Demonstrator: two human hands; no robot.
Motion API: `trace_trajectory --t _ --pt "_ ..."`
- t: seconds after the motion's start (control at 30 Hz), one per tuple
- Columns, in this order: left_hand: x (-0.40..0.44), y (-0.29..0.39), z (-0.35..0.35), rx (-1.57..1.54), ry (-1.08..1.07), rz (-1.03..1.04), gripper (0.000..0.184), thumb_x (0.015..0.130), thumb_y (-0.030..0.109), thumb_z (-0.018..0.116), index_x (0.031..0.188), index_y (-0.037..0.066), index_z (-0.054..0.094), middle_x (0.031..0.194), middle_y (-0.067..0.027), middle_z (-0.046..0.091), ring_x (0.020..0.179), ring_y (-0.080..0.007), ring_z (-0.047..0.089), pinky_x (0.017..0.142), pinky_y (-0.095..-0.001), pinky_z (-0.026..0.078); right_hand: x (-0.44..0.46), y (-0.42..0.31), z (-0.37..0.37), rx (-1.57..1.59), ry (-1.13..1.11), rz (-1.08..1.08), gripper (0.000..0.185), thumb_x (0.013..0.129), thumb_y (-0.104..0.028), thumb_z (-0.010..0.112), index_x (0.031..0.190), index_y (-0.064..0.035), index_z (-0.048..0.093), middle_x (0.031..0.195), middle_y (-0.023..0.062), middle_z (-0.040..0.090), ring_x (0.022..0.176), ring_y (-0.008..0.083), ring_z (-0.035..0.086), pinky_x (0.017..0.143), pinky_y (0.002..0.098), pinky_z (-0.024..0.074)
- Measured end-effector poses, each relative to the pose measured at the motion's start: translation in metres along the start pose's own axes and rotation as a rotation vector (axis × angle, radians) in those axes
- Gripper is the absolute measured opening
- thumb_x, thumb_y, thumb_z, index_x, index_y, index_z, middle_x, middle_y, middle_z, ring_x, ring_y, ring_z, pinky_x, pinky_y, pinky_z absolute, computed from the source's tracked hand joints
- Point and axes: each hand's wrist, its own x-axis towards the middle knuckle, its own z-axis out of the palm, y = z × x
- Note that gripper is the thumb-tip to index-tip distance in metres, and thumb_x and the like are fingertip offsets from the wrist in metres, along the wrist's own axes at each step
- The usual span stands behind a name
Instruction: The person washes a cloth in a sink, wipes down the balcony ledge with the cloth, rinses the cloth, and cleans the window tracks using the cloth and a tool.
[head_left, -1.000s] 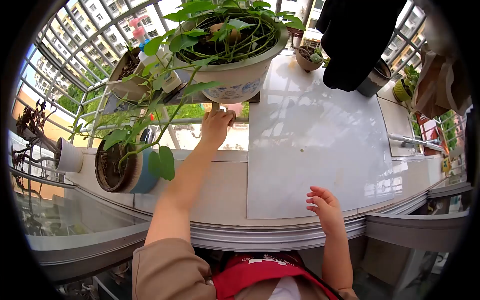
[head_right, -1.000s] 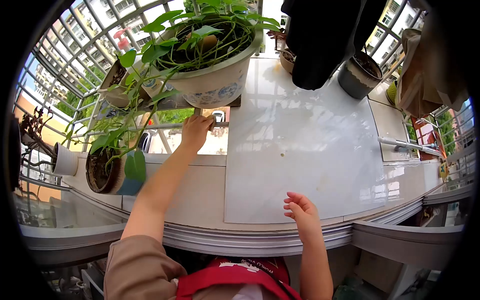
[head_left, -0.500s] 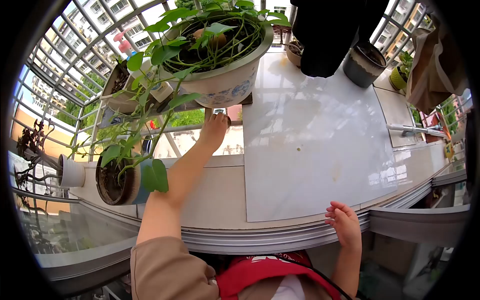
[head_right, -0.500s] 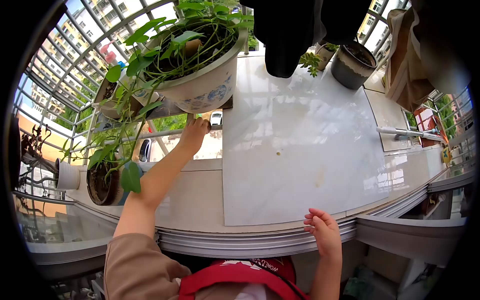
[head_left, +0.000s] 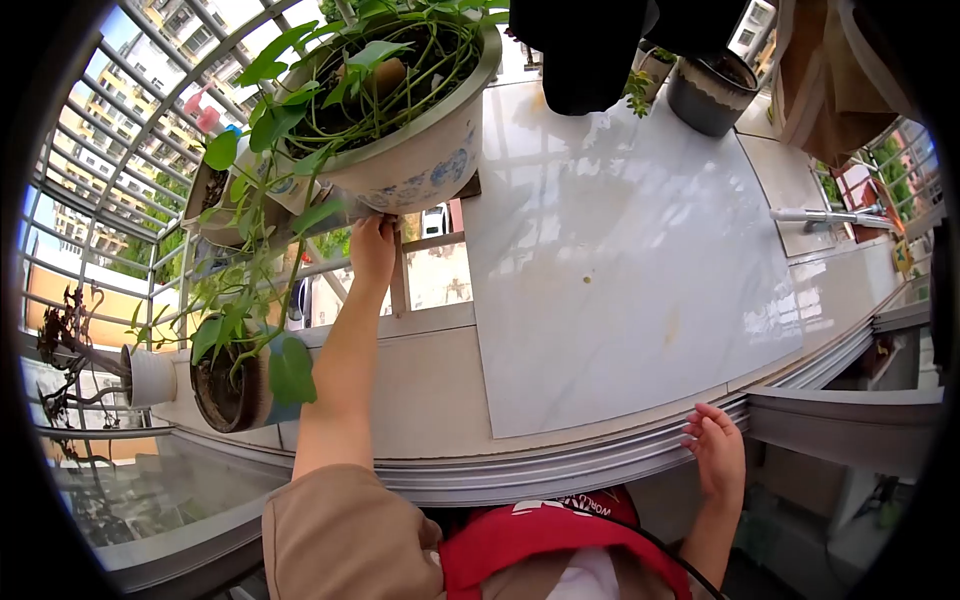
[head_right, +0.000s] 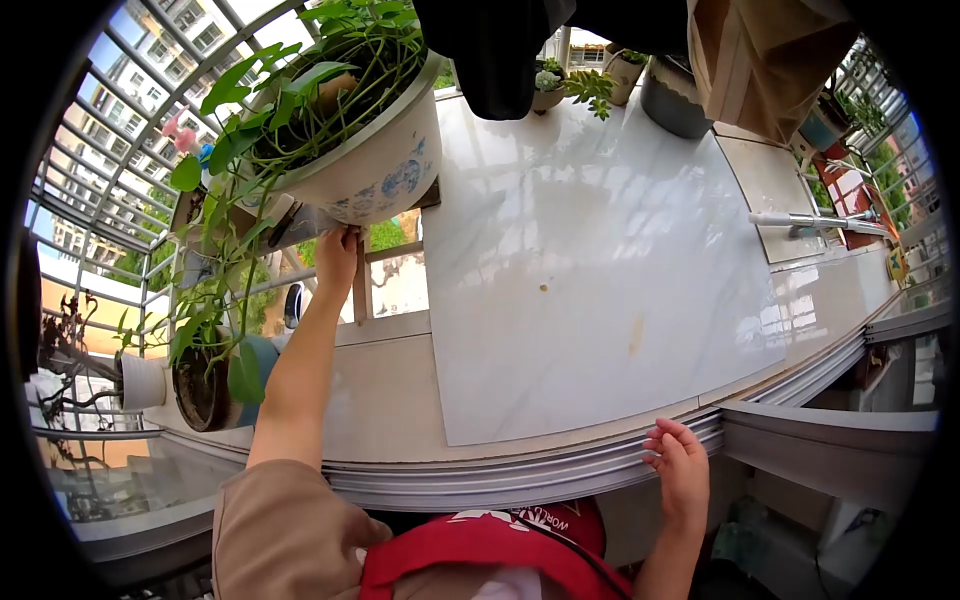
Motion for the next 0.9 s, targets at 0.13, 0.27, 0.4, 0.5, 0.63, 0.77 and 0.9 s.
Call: trace_trajectory --t 0.13,0.27,0.4,0.5,0.63,0.77,0.9 --pt "-0.059 0.020 -0.043 0.064 -0.191 -0.008 0.012 0.077 0.010 0.056 0.076 -0.001 0.060 0.077 -0.0153 0.054 0.076 -0.0335 0.053 0.068 -0.0426 0.043 0.002 0.002 -0.001 -0.082 -0.074 -0.043 0.024 0.088 -0.010 0.047 0.110 -0.0016 0.052 0.092 0.0057 0.057 0.080 0.0139 0.056 0.068 0.0281 0.0466" --pt "-0.116 0.056 -0.065 0.038 -0.199 -0.063 0.008 0.076 0.005 0.057 0.080 0.000 0.062 0.082 -0.0124 0.053 0.079 -0.0311 0.053 0.070 -0.0399 0.043 0.006 0.011 -0.002 -0.014 -0.037 -0.032 0.023 0.088 -0.010 0.047 0.109 -0.0019 0.053 0.092 0.0056 0.058 0.080 0.0136 0.056 0.069 0.0276 0.0462" --pt "-0.065 0.033 -0.024 0.005 -0.053 -0.016 0.011 0.077 0.007 0.056 0.083 -0.001 0.062 0.081 -0.0126 0.054 0.078 -0.0304 0.053 0.068 -0.0392 0.044 0.002 0.009 0.006 -0.071 -0.068 -0.031 0.023 0.089 -0.011 0.047 0.109 -0.0024 0.053 0.092 0.0053 0.059 0.080 0.0131 0.057 0.070 0.0275 0.0462" --pt "-0.024 0.028 -0.004 0.009 -0.001 -0.057 0.013 0.078 0.009 0.056 0.082 -0.001 0.062 0.080 -0.0139 0.055 0.076 -0.0315 0.053 0.067 -0.0397 0.044 -0.008 0.003 0.003 -0.159 -0.096 -0.059 0.023 0.089 -0.011 0.047 0.109 -0.0027 0.054 0.091 0.0050 0.059 0.079 0.0122 0.056 0.069 0.0270 0.0463" --pt "-0.029 0.020 -0.010 -0.046 -0.022 -0.026 0.013 0.076 0.008 0.057 0.081 -0.001 0.064 0.079 -0.0160 0.056 0.074 -0.0326 0.054 0.067 -0.0394 0.044 -0.028 0.014 -0.027 -0.184 -0.030 -0.078 0.023 0.089 -0.012 0.048 0.109 -0.0032 0.054 0.091 0.0044 0.059 0.079 0.0117 0.056 0.067 0.0260 0.0465" --pt "-0.087 0.027 -0.040 -0.101 -0.063 -0.037 0.013 0.075 0.008 0.059 0.083 0.000 0.065 0.079 -0.0146 0.055 0.074 -0.0296 0.054 0.068 -0.0383 0.044 -0.039 0.032 -0.053 -0.041 0.146 -0.056 0.022 0.088 -0.010 0.049 0.107 -0.0021 0.056 0.090 0.0045 0.059 0.078 0.0108 0.055 0.067 0.0244 0.0455" --pt "-0.058 0.004 -0.032 0.005 -0.025 -0.027 0.016 0.079 0.007 0.055 0.089 -0.002 0.064 0.081 -0.0156 0.055 0.076 -0.0306 0.054 0.069 -0.0379 0.043 -0.038 0.043 -0.061 0.034 0.188 -0.033 0.023 0.087 -0.013 0.051 0.107 -0.0029 0.055 0.090 0.0043 0.059 0.078 0.0107 0.055 0.066 0.0243 0.0451"
